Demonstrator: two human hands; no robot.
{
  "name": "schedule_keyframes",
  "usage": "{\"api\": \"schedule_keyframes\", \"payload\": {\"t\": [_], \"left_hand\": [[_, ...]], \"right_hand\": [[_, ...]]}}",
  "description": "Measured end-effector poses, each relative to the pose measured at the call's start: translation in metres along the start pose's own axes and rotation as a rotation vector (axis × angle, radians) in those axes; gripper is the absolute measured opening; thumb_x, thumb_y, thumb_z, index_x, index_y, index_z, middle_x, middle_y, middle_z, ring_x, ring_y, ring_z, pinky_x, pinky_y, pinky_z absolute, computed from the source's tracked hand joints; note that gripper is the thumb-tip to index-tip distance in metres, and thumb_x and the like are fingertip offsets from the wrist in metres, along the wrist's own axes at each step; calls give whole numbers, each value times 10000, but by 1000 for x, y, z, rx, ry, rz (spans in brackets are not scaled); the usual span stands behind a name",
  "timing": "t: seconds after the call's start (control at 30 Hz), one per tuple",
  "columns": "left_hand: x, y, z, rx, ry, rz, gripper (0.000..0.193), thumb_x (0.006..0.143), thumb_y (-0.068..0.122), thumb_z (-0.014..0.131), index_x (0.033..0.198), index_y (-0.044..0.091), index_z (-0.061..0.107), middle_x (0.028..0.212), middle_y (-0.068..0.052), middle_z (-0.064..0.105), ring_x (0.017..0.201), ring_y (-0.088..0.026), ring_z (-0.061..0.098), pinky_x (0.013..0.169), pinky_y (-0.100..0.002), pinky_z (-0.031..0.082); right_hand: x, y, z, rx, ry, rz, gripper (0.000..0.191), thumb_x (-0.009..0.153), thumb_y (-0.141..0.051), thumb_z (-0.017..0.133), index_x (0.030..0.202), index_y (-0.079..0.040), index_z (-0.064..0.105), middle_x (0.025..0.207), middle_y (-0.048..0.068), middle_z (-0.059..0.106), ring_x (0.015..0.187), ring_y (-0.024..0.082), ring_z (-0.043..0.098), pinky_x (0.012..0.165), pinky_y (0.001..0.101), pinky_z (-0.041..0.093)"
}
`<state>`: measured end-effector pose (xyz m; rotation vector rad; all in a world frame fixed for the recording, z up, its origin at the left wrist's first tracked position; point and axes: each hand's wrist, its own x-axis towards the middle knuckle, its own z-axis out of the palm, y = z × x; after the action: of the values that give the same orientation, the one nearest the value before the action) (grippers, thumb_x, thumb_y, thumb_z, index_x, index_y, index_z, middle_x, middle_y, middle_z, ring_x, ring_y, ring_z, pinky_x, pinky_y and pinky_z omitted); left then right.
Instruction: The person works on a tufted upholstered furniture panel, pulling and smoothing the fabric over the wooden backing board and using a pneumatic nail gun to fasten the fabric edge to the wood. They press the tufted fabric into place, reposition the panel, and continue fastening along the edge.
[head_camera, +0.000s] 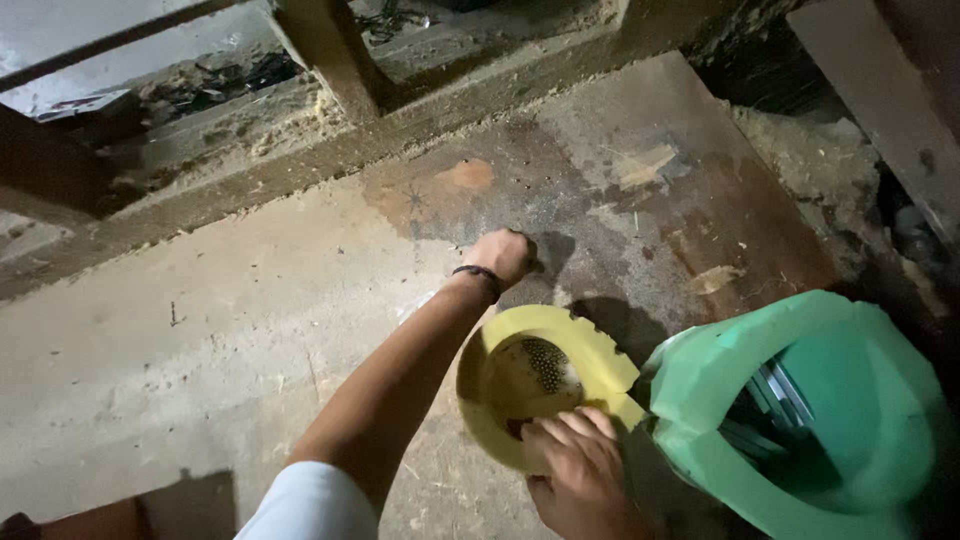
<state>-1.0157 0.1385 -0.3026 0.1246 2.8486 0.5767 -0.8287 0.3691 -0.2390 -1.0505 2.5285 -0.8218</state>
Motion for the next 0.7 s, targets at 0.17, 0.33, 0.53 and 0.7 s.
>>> {"api": "schedule_keyframes", "payload": {"t": [0.17, 0.33, 0.53, 0.7], "left_hand": [[-58, 3, -29, -366, 294, 62, 217, 884, 338, 736, 859, 128, 784, 891, -97, 764, 750, -277, 737, 730, -396, 597], [-178, 34, -35, -231, 256, 263, 107, 791, 115, 754, 890, 124, 794, 987, -99, 743, 857, -293, 720, 701, -385, 584], [-187, 6, -31, -558, 398, 31, 256, 850, 65, 637, 1059, 123, 773, 1145, -75, 733, 958, -273, 731, 818, -359, 596], [-171, -68, -9, -288, 655, -293, 440, 835, 216, 707, 1263, 117, 681, 1336, -109, 609, 1238, -336, 564, 1040, -444, 476]], "right_hand": [[2, -16, -31, 104, -97, 71, 682, 689, -243, 839, 1329, -86, 665, 1221, 126, 718, 1181, 293, 610, 1023, 488, 400], [45, -6, -64, 455, 441, 192, 309, 946, -281, 693, 1186, -90, 726, 1109, 88, 791, 957, 149, 786, 812, 292, 624], [278, 92, -68, 277, 503, 235, 330, 816, -101, 806, 1137, -54, 746, 1085, 100, 779, 1007, 186, 748, 913, 308, 583], [348, 141, -59, -132, 334, 18, 387, 777, -105, 803, 1159, -71, 751, 1114, 170, 751, 1049, 332, 714, 927, 393, 546]]}}
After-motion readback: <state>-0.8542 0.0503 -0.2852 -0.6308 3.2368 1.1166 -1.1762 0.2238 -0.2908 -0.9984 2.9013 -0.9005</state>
